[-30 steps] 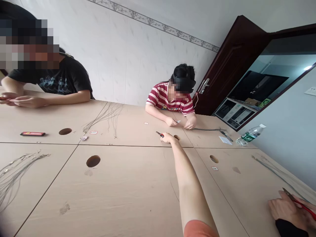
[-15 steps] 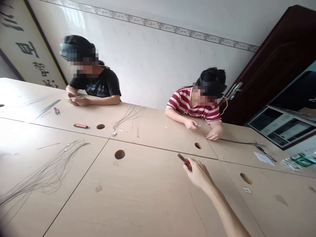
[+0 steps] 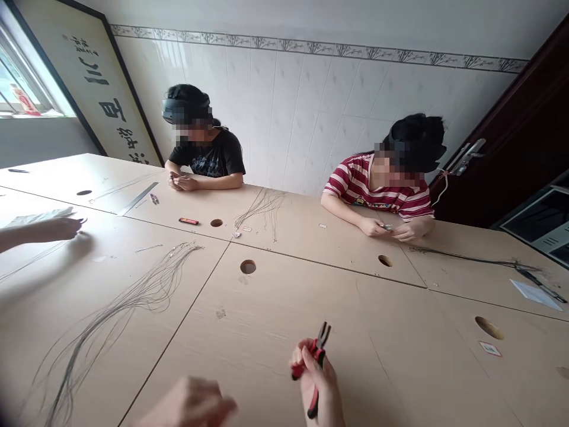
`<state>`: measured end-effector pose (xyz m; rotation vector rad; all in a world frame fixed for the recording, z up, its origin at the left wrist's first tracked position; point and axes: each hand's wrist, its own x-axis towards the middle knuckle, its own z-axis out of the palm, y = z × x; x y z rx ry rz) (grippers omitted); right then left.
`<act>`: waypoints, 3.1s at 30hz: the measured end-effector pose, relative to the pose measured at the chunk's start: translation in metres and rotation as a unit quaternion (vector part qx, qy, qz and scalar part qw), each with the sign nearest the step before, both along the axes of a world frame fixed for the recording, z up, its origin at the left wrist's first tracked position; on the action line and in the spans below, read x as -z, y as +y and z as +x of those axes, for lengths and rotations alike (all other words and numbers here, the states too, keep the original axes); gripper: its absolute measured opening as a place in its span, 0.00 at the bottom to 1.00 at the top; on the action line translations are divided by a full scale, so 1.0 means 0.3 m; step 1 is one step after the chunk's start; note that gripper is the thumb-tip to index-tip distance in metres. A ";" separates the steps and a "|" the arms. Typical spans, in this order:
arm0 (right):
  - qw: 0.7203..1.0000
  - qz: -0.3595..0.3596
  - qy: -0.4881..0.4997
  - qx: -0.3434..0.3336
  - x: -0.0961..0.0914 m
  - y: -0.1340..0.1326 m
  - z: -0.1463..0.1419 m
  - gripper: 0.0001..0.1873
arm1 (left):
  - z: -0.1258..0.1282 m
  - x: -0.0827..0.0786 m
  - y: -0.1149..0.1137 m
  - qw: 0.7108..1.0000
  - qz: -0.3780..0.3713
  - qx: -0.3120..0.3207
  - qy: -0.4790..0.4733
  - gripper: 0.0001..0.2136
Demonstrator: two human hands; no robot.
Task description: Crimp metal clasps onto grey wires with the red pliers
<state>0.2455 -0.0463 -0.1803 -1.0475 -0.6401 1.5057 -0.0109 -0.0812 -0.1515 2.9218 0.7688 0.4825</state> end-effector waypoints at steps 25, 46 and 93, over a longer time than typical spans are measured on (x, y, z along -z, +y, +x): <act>0.929 -0.072 0.317 -0.177 0.038 0.093 -0.235 0.14 | -0.455 0.146 0.412 0.898 0.002 -0.438 0.050 0.19; 0.834 0.084 -0.505 -0.208 -0.133 0.506 -0.748 0.13 | -0.528 0.107 0.711 0.822 -0.009 -0.569 0.025 0.25; 0.709 0.117 -0.674 -0.172 -0.060 0.576 -0.685 0.18 | -0.622 0.087 0.813 0.857 -0.023 -0.515 -0.001 0.21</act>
